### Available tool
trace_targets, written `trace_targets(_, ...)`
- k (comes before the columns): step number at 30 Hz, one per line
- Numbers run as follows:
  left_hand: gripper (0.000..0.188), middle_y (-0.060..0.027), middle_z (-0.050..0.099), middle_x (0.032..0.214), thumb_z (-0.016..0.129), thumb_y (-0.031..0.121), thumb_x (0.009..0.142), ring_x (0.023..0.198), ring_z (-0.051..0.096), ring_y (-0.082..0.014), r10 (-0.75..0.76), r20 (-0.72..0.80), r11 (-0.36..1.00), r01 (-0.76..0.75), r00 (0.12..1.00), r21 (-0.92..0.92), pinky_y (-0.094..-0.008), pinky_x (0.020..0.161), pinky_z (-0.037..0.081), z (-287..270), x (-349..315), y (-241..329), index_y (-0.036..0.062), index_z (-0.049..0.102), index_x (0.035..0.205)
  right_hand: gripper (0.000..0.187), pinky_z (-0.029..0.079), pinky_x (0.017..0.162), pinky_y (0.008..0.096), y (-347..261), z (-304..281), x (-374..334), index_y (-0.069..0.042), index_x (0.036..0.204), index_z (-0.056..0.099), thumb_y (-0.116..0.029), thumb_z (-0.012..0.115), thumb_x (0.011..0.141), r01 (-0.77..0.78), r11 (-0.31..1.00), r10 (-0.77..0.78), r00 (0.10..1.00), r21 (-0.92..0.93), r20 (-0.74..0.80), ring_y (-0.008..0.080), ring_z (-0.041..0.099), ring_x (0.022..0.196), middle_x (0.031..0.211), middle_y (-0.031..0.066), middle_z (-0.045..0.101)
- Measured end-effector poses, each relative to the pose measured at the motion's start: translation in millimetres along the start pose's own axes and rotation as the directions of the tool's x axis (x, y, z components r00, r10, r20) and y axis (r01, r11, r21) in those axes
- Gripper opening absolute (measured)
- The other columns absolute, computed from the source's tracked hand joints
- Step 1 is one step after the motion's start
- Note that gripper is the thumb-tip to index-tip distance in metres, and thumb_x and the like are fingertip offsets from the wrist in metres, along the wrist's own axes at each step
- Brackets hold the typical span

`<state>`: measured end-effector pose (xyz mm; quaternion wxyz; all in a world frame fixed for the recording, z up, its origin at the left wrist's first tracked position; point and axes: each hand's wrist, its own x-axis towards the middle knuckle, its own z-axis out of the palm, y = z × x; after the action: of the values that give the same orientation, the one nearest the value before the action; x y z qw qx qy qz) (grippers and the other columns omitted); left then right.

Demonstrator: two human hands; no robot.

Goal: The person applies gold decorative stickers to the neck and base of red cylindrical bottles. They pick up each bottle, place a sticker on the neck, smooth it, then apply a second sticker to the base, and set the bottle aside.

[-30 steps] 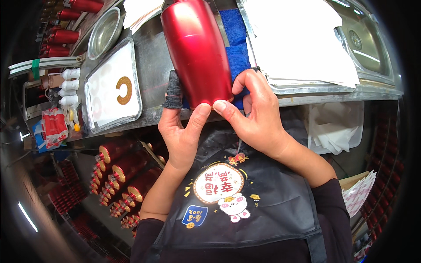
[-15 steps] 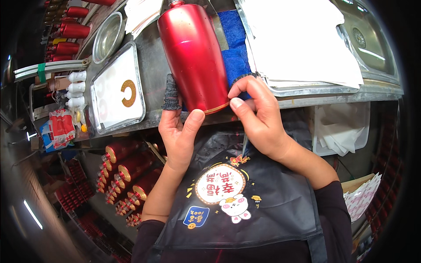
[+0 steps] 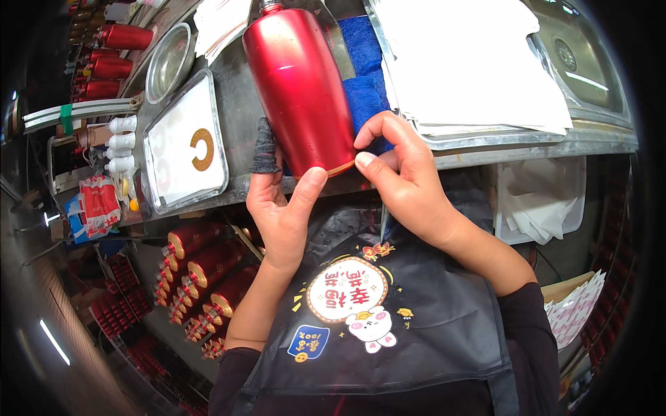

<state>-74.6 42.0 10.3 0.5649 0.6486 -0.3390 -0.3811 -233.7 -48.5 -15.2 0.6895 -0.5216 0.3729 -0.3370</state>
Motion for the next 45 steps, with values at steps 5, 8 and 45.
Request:
trace_targets(5,0.068,-0.0222,0.047,0.155,0.069,0.004,0.09,0.151,0.034,-0.0282,0.24,-0.057,0.957,-0.227,0.969,0.179,-0.0468,0.125,0.017,-11.2,-19.6,-20.2,-0.0054,0.042,0.152,0.019,0.05,0.07,0.0344,-3.0,4.7,0.6,-0.004,0.098,0.058,-0.015,0.071,0.09,0.03,0.998,-0.032,0.998,-0.054,-0.045,0.0256,0.061,0.077,0.095,0.012,0.059)
trace_targets(8,0.06,-0.0211,0.052,0.151,0.072,0.011,0.09,0.15,0.038,-0.0329,0.345,0.058,0.851,-0.339,0.937,0.401,-0.0563,0.123,0.004,-21.7,-33.2,-30.7,-0.0034,0.053,0.145,0.025,0.051,0.07,0.0373,-5.1,11.4,-0.2,-0.004,0.098,0.056,-0.019,0.074,0.089,0.096,0.963,-0.117,0.991,-0.253,-0.07,0.0296,0.061,0.078,0.094,0.013,0.058)
trace_targets(45,0.019,-0.0207,0.052,0.152,0.079,0.015,0.062,0.144,0.035,-0.0572,0.469,0.525,0.103,-0.634,0.711,0.766,-0.0748,0.115,0.004,-11.7,7.8,21.3,0.0058,0.062,0.061,0.027,0.038,0.059,0.0195,19.2,14.9,-8.1,0.0,0.118,0.06,0.006,0.052,0.093,0.086,0.996,-0.085,0.996,0.026,-0.02,0.002,0.047,0.065,0.094,0.0011,0.059)
